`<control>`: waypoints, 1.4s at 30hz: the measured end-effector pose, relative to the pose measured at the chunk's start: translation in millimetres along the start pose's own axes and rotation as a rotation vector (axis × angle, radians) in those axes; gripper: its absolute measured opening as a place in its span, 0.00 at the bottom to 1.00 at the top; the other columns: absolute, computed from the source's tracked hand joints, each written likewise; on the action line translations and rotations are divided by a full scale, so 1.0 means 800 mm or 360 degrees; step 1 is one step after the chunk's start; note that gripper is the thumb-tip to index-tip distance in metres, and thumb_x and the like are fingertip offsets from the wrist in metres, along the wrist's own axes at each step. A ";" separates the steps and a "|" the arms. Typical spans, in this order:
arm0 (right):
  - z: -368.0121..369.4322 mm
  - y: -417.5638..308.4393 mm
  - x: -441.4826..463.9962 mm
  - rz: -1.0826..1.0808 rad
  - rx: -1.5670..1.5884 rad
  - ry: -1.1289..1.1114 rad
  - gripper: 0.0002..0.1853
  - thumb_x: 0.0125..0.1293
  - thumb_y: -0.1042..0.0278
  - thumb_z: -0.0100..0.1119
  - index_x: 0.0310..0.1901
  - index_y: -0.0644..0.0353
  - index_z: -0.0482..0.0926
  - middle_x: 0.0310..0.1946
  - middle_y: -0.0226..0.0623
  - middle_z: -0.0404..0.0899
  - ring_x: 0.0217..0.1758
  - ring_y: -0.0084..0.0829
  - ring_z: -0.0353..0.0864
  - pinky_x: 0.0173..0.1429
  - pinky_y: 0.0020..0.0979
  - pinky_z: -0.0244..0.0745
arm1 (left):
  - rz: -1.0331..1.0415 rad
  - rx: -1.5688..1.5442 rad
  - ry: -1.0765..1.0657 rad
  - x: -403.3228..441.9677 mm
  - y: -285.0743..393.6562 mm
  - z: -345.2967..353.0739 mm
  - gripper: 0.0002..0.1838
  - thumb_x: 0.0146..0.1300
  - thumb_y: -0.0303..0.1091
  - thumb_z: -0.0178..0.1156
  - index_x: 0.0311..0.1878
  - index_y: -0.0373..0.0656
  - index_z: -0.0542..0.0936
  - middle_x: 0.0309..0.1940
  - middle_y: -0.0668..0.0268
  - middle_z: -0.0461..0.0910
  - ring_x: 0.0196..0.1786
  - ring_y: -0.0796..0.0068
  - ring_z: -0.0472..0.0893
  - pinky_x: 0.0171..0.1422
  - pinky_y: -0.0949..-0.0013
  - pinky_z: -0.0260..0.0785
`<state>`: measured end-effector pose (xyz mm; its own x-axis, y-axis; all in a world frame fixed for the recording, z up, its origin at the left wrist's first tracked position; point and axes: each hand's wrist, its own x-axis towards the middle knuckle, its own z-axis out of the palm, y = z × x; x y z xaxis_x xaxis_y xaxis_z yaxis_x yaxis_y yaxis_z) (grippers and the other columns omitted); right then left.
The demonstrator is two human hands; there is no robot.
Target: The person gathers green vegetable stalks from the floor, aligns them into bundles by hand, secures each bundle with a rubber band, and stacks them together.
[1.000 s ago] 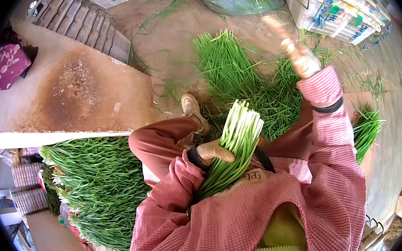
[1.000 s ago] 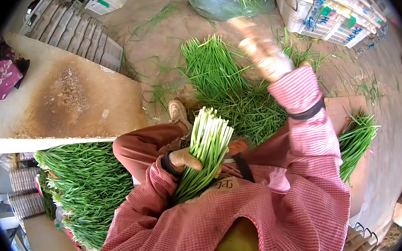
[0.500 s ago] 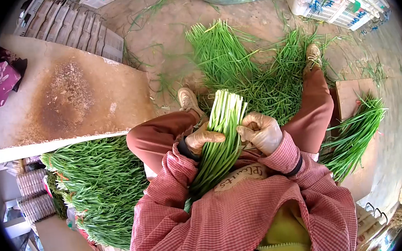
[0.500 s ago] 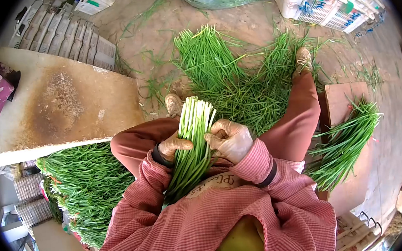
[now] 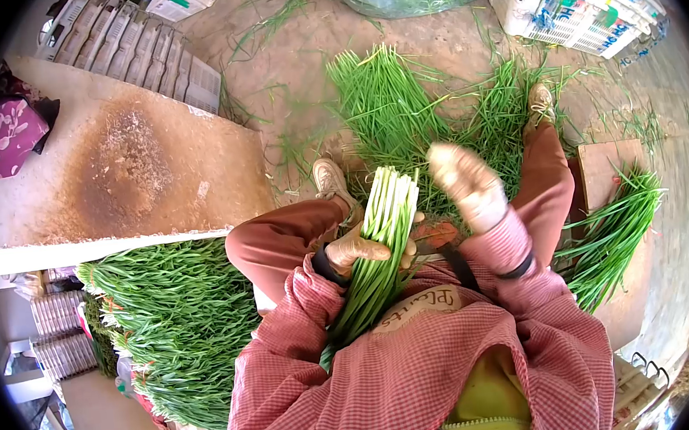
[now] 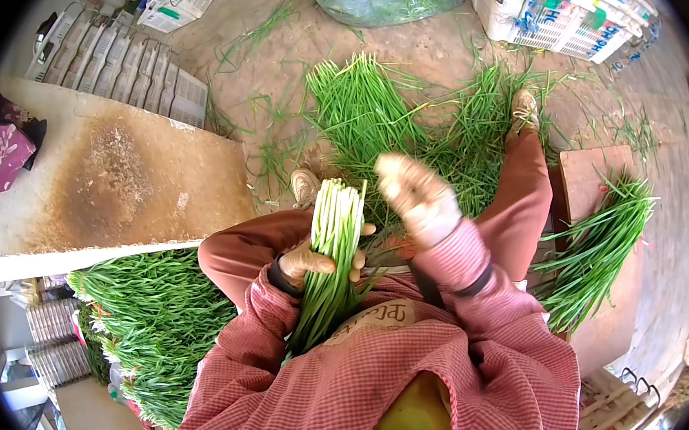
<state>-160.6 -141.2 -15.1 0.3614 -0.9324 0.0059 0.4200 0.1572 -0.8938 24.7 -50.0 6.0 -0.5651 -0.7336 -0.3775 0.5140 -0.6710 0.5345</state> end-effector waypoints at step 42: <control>-0.007 -0.113 0.037 -0.0562 -0.0445 -0.0578 0.33 0.55 0.56 0.58 0.58 0.65 0.59 0.56 0.47 0.61 0.60 0.36 0.60 0.62 0.33 0.55 | 0.1623 0.4565 0.0315 0.076 0.091 0.142 0.09 0.45 0.35 0.53 0.32 0.49 0.75 0.30 0.68 0.73 0.41 0.70 0.74 0.55 0.64 0.61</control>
<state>-192.2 -185.1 63.6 0.5227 -0.7333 0.4348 0.3489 -0.2814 -0.8939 -45.6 -131.2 107.7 -0.7573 -0.5987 0.2610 -0.6421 0.6094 -0.4651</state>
